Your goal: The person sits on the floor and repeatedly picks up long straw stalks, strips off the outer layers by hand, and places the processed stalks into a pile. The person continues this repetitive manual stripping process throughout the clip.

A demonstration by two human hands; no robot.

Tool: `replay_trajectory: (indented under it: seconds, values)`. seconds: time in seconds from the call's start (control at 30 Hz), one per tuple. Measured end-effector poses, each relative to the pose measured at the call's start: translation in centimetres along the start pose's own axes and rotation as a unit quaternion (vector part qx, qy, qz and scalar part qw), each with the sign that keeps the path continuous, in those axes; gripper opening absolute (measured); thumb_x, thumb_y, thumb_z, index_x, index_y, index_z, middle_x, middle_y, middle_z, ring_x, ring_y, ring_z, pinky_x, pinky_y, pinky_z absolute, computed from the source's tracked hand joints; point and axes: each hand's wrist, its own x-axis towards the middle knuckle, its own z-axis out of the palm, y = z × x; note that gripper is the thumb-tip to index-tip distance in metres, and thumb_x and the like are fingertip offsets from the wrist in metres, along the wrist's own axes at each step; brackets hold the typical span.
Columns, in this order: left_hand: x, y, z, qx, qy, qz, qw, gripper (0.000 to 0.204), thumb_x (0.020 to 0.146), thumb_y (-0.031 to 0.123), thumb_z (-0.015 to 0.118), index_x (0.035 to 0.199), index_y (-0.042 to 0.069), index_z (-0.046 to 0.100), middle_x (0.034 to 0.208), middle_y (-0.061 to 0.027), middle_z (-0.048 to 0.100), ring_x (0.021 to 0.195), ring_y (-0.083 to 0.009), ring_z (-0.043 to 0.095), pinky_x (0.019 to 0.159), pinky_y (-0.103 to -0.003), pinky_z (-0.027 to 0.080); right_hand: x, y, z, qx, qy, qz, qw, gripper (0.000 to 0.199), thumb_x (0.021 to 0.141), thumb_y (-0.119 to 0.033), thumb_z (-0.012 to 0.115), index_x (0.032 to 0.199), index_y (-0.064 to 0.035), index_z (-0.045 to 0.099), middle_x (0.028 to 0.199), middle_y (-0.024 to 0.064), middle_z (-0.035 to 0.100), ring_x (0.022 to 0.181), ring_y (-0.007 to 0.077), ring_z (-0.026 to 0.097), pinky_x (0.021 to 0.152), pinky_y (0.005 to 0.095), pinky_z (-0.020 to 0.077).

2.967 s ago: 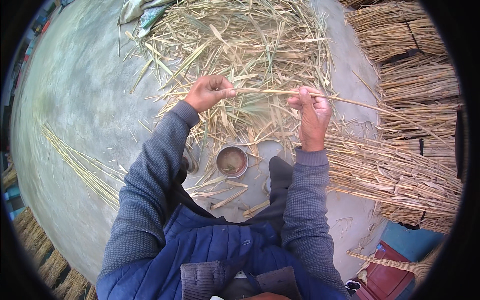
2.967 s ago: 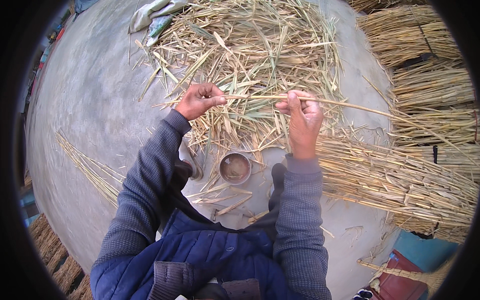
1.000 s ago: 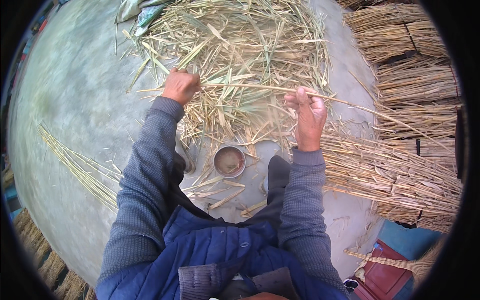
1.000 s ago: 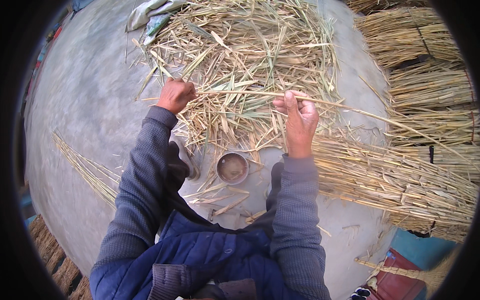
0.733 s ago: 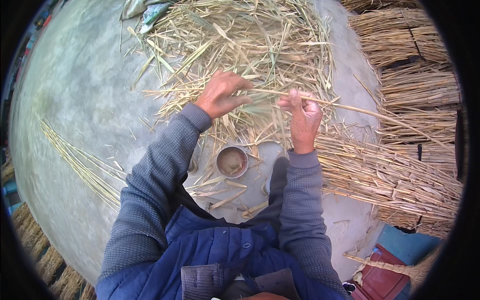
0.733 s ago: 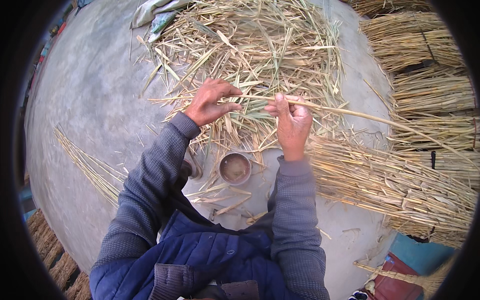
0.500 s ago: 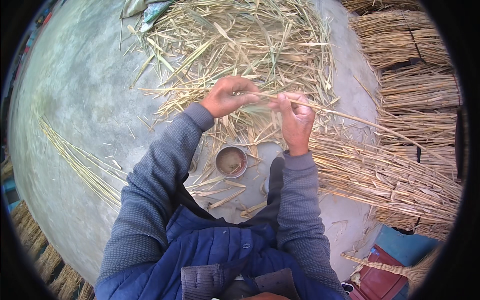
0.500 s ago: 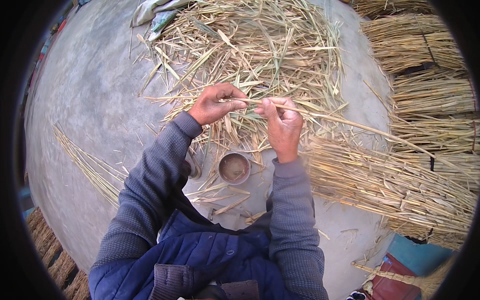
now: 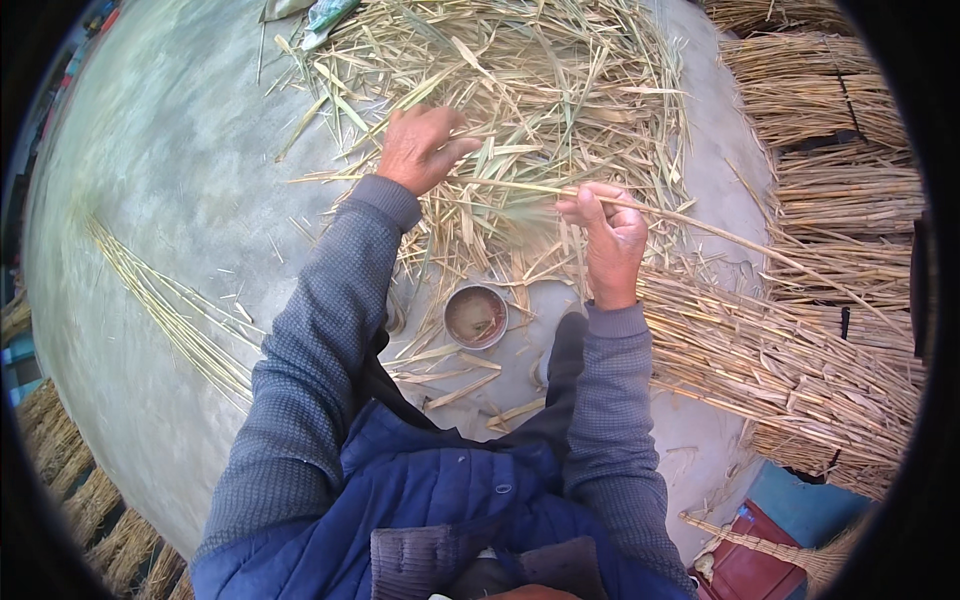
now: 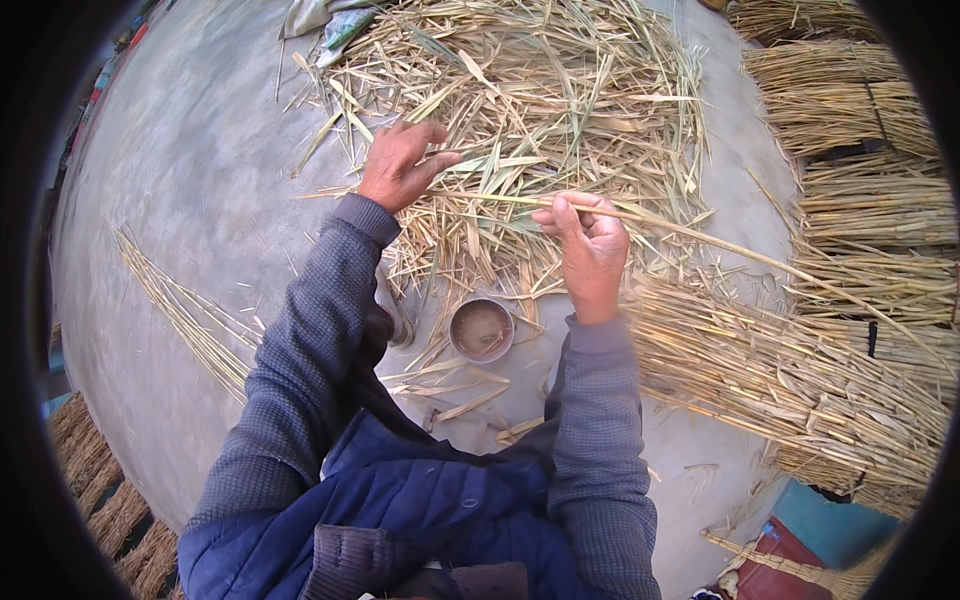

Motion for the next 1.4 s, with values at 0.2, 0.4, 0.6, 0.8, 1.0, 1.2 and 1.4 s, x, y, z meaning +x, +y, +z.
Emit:
replay_trajectory:
  seconds: [0.2, 0.4, 0.6, 0.8, 1.0, 1.2, 1.4]
  values:
    - [-1.0, -1.1, 0.0, -0.344, -0.203, -0.102, 0.911, 0.032, 0.089, 0.032, 0.077, 0.099, 0.002, 0.074, 0.088, -0.0071, 0.073, 0.083, -0.0139, 0.067, 0.074, -0.032, 0.052, 0.6, 0.2, 0.2, 0.019, 0.027, 0.006, 0.999, 0.021, 0.098, -0.015, 0.067, 0.108, 0.0024, 0.061, 0.093, 0.0138, 0.072, 0.081, 0.0168, 0.072, 0.073, 0.0254, 0.0578]
    - [-1.1, -0.3, 1.3, -0.457, -0.222, -0.176, 0.843, 0.025, 0.083, 0.022, 0.083, 0.097, 0.003, 0.076, 0.087, -0.0065, 0.075, 0.081, -0.0142, 0.069, 0.076, -0.029, 0.054, 0.7, -0.2, 0.4, 0.047, 0.023, 0.006, 0.999, 0.021, 0.098, -0.015, 0.066, 0.108, 0.0028, 0.061, 0.091, 0.0138, 0.072, 0.081, 0.0172, 0.072, 0.074, 0.0263, 0.0583]
    - [-1.4, -0.6, 1.0, -0.556, -0.212, -0.243, 0.766, 0.02, 0.082, 0.013, 0.084, 0.094, 0.001, 0.075, 0.089, -0.006, 0.076, 0.082, -0.0118, 0.07, 0.078, -0.026, 0.055, 0.4, -1.0, 0.2, 0.001, -0.02, -0.041, 0.999, 0.015, 0.099, -0.011, 0.065, 0.106, 0.002, 0.061, 0.092, 0.0131, 0.071, 0.082, 0.0169, 0.072, 0.078, 0.0269, 0.058]
    - [-1.7, -0.4, 0.8, -0.582, -0.247, -0.256, 0.731, 0.018, 0.082, 0.008, 0.083, 0.095, 0.0, 0.073, 0.09, -0.0081, 0.076, 0.084, -0.0143, 0.071, 0.081, -0.028, 0.057, 0.1, -1.4, -0.3, -0.032, -0.076, -0.097, 0.992, 0.016, 0.098, -0.013, 0.066, 0.103, 0.0012, 0.061, 0.098, 0.0148, 0.071, 0.086, 0.0187, 0.072, 0.08, 0.0303, 0.0584]
    - [-1.5, -0.7, 0.8, -0.596, -0.198, -0.267, 0.731, 0.015, 0.087, 0.013, 0.079, 0.094, 0.002, 0.072, 0.089, -0.0078, 0.075, 0.086, -0.0145, 0.071, 0.087, -0.03, 0.054, 0.3, -1.2, -0.7, -0.013, -0.072, -0.083, 0.994, 0.013, 0.098, -0.011, 0.064, 0.102, 0.001, 0.061, 0.099, 0.015, 0.071, 0.086, 0.019, 0.072, 0.08, 0.0307, 0.0586]
    - [-0.5, 2.9, -0.2, -0.553, -0.149, -0.285, 0.768, 0.024, 0.092, 0.025, 0.074, 0.098, 0.002, 0.071, 0.096, -0.0055, 0.073, 0.09, -0.0141, 0.068, 0.093, -0.032, 0.049, 0.4, 0.5, 0.1, 0.018, -0.047, -0.018, 0.999, 0.012, 0.098, -0.007, 0.065, 0.103, 0.0017, 0.059, 0.094, 0.0106, 0.069, 0.082, 0.0162, 0.071, 0.075, 0.0263, 0.058]
    - [-0.6, 4.1, 0.7, -0.265, -0.115, -0.035, 0.957, 0.021, 0.08, 0.027, 0.081, 0.083, 0.008, 0.075, 0.08, -0.0081, 0.073, 0.08, -0.0264, 0.069, 0.074, -0.038, 0.051, 0.8, 1.5, 1.2, 0.015, -0.027, 0.021, 0.999, 0.019, 0.098, -0.013, 0.066, 0.108, 0.0021, 0.061, 0.091, 0.0114, 0.071, 0.082, 0.016, 0.071, 0.073, 0.0259, 0.0579]
